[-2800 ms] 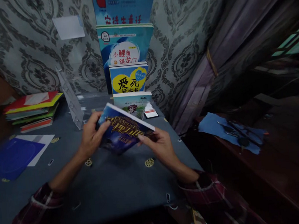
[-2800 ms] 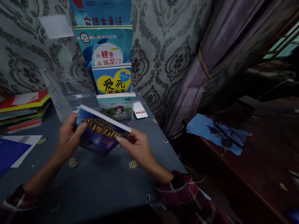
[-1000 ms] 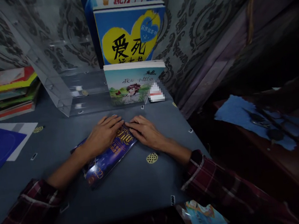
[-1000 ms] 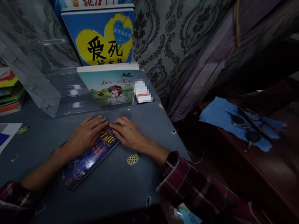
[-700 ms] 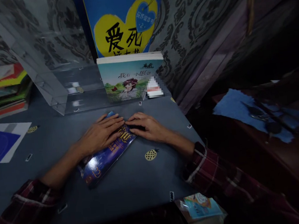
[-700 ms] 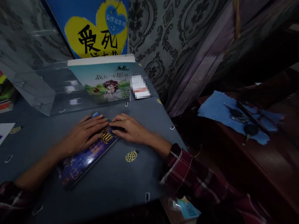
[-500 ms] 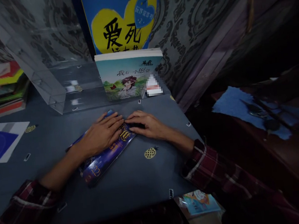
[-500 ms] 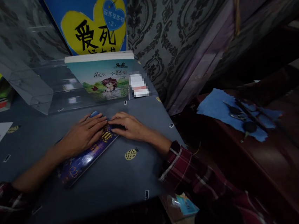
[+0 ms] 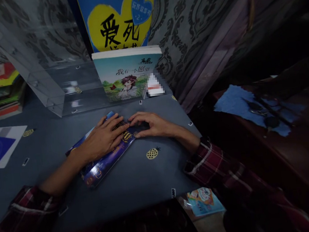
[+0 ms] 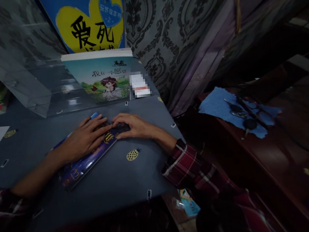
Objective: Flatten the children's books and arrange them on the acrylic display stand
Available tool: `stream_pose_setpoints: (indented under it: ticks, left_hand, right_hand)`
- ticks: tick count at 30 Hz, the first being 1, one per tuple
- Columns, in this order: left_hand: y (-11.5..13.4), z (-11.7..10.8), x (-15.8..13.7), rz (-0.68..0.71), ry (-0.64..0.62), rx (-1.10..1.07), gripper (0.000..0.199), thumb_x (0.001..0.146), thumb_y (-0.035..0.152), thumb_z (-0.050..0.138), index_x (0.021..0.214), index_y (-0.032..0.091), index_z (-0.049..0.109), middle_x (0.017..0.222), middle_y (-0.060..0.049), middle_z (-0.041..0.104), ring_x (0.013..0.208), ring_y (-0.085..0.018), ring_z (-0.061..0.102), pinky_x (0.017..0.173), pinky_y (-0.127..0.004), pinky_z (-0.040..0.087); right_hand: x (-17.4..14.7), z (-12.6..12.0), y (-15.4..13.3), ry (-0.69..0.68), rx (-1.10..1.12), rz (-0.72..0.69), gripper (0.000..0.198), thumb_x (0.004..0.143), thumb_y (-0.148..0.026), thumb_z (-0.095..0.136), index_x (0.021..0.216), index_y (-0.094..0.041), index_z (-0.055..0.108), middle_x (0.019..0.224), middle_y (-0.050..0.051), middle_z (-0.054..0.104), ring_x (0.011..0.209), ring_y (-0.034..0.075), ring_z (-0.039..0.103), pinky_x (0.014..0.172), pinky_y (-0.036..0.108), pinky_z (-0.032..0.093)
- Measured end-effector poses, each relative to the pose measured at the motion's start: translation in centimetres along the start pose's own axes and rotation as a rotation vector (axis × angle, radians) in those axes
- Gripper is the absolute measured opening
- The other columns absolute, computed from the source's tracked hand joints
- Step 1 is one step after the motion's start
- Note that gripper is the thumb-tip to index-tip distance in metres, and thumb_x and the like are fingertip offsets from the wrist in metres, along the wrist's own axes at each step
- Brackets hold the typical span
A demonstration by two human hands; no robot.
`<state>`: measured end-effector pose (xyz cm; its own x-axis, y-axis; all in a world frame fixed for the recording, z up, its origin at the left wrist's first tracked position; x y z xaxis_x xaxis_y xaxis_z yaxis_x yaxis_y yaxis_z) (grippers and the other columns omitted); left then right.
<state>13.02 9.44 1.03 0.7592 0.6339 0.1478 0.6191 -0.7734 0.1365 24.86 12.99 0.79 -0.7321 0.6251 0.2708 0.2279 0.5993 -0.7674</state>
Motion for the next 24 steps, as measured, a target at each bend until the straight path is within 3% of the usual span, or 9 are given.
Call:
stream_pose_setpoints:
  ticks: [7,15,20,24]
  left_hand:
    - [-0.1,-0.2,0.1,-0.036,-0.016,0.004,0.049,0.109,0.044,0.030,0.148,0.025,0.053,0.153,-0.012,0.053,0.150,-0.031,0.038,0.121,-0.057,0.031]
    - [-2.2,-0.5,0.3,-0.253,0.034,0.074,0.047,0.107,0.037,0.035,0.147,0.024,0.055,0.151,-0.016,0.052,0.146,-0.038,0.040,0.115,-0.063,0.035]
    - [-2.1,-0.4,0.3,-0.242,0.050,0.070,0.045,0.106,0.033,0.036,0.146,0.031,0.056,0.151,-0.015,0.051,0.146,-0.040,0.040,0.111,-0.068,0.036]
    - [-1.7,-0.1,0.5,-0.181,0.026,0.044,0.048,0.105,0.024,0.037,0.148,0.034,0.052,0.153,-0.013,0.050,0.147,-0.036,0.040,0.113,-0.069,0.032]
  right_hand:
    - [-0.1,-0.3,0.1,0.030,-0.047,-0.031,0.037,0.083,-0.043,0.082,0.108,-0.020,0.069,0.120,0.010,0.068,0.107,0.024,0.066,0.091,0.039,0.055]
    - [-0.2,-1.6,0.6,0.284,-0.361,0.049,0.027,0.091,-0.044,0.074,0.099,-0.019,0.068,0.099,0.008,0.068,0.095,0.025,0.064,0.084,0.037,0.052]
    - [0.4,-1.5,0.6,0.326,-0.406,0.092,0.018,0.096,-0.034,0.068,0.088,-0.018,0.070,0.090,0.005,0.066,0.085,0.020,0.062,0.076,0.032,0.049]
    - [0.8,-1.1,0.6,0.298,-0.422,0.080,0.014,0.097,-0.028,0.067,0.088,-0.018,0.073,0.087,0.004,0.066,0.083,0.018,0.062,0.075,0.030,0.048]
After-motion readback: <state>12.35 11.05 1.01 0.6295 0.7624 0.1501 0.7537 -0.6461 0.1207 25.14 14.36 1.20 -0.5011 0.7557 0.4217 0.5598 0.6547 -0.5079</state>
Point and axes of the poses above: each hand's wrist, its own x-axis towards the middle knuckle, its own z-axis out of the palm, y = z × x, the point moved 10 cm from there along x, towards the middle knuckle
